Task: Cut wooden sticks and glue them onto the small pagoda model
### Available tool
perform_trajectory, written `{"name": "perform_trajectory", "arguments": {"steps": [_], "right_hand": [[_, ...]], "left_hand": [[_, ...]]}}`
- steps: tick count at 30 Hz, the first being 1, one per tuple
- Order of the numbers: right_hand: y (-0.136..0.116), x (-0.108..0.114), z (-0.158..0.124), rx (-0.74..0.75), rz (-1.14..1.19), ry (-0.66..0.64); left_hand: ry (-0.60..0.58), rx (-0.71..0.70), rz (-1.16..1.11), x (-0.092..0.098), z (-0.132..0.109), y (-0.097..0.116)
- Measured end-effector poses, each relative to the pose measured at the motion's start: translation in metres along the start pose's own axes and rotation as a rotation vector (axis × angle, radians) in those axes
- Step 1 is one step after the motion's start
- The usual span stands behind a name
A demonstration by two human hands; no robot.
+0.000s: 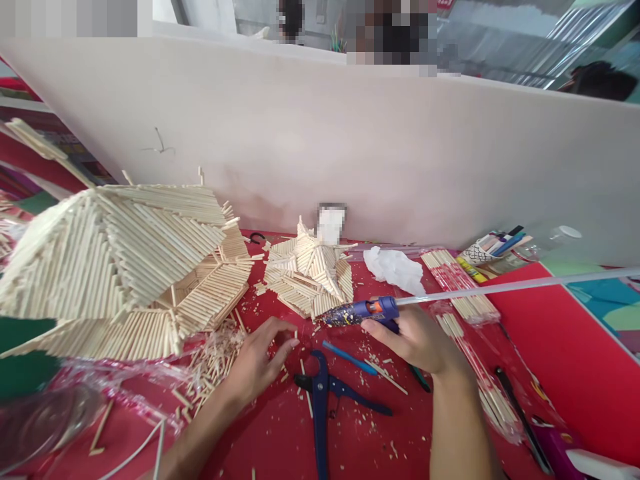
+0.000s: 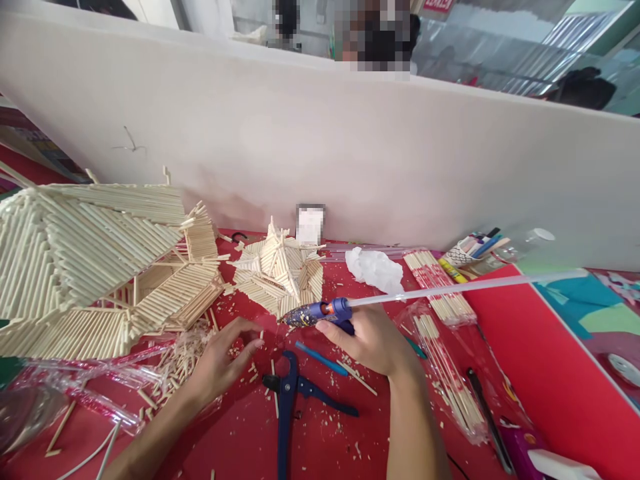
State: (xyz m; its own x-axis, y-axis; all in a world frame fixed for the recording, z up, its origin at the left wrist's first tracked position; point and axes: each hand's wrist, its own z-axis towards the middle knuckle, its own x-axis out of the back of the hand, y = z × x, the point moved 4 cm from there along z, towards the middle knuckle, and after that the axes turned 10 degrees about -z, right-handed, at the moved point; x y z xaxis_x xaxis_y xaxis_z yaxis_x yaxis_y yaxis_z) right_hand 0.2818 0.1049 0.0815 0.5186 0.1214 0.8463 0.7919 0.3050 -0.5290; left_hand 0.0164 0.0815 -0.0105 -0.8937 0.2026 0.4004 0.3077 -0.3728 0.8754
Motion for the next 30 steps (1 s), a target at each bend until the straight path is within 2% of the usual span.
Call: {"name": "perform_trajectory", "arguments": {"steps": [5, 10, 14, 18, 23, 30], "right_hand": [[-0.003, 0.001, -0.001, 0.017, 0.003, -0.01], [0.0, -0.001, -0.001, -0.031, -0.052, 0.029], [-0.001, -0.001, -0.001, -0.074, -0.077, -0.033], [-0.005, 0.002, -0.002, -0.105, -0.09, -0.097], [-0.01, 0.003, -0.002, -0.074, -0.062, -0.134], [-0.003, 0.007, -0.006, -0.082, -0.04, -0.101]], "left_hand": [[0.044, -0.057, 0.015, 0.003, 0.001, 0.005], [0.081, -0.118, 0.012, 0.004, 0.002, 0.013], [0.109, -0.159, 0.011, 0.004, 0.004, 0.018], [0.129, -0.143, 0.008, 0.004, 0.008, 0.023], [0.15, -0.108, -0.001, 0.003, 0.015, 0.029], [0.177, -0.138, -0.003, 0.002, 0.019, 0.03]]}}
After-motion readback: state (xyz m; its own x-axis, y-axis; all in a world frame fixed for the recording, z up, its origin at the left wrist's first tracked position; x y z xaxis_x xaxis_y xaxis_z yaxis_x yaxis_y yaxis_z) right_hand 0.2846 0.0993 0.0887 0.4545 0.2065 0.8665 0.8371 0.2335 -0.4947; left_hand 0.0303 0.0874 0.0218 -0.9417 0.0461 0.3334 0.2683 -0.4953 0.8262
